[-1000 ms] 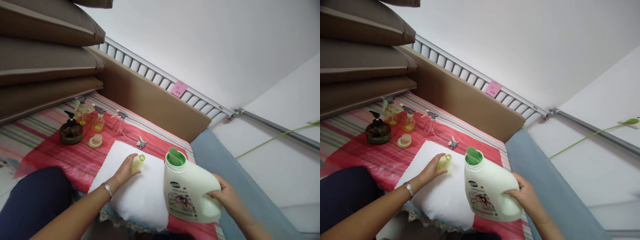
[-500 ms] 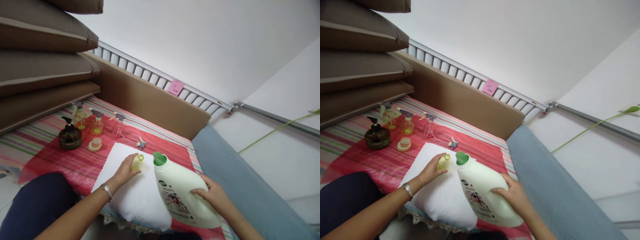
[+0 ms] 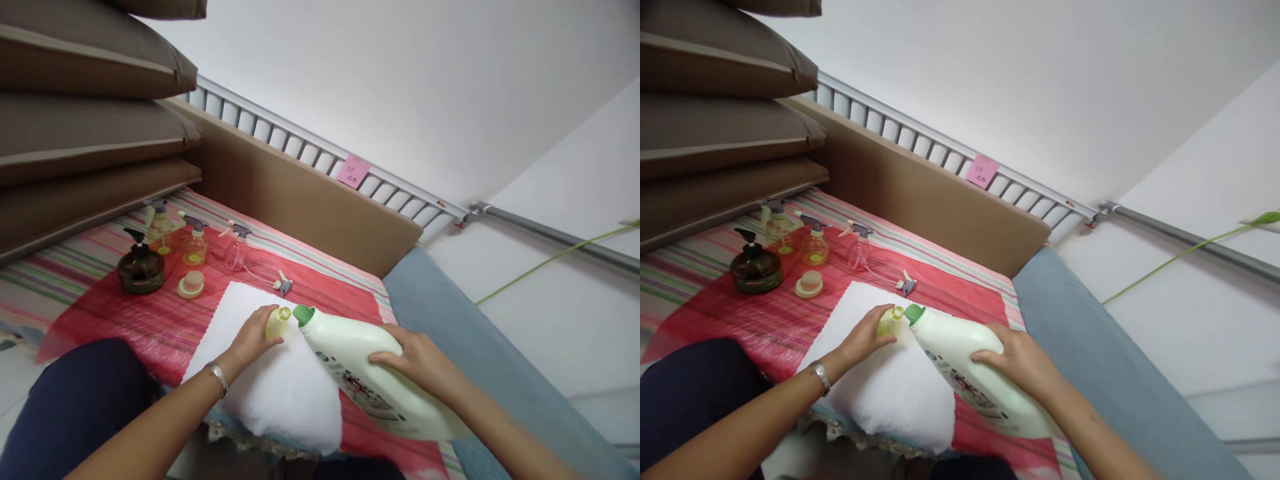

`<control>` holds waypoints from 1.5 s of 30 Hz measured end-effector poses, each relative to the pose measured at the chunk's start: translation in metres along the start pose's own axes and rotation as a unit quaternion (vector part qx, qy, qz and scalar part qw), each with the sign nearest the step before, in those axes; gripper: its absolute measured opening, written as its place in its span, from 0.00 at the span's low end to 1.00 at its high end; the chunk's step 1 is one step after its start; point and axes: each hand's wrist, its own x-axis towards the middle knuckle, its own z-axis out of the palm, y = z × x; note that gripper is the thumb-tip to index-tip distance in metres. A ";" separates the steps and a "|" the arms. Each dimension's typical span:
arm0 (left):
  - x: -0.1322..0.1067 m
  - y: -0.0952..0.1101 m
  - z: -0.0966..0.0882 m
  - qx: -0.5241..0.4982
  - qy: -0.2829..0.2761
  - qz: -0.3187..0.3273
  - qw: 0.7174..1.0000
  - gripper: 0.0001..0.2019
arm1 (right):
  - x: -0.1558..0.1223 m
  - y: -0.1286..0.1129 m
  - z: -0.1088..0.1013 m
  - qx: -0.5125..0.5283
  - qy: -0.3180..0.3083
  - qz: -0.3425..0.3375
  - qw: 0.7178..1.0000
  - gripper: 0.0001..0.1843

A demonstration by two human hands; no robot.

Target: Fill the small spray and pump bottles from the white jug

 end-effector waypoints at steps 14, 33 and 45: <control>0.000 0.005 -0.002 -0.009 -0.013 -0.013 1.000 0.34 | 0.012 -0.016 -0.008 -0.045 -0.015 -0.004 0.999 0.17; 0.000 0.000 0.002 -0.008 -0.012 -0.004 1.000 0.36 | 0.021 -0.024 -0.023 -0.096 -0.044 -0.005 0.994 0.21; 0.000 0.001 0.001 -0.009 -0.020 -0.011 1.000 0.36 | 0.024 -0.030 -0.028 -0.118 -0.052 -0.016 0.991 0.22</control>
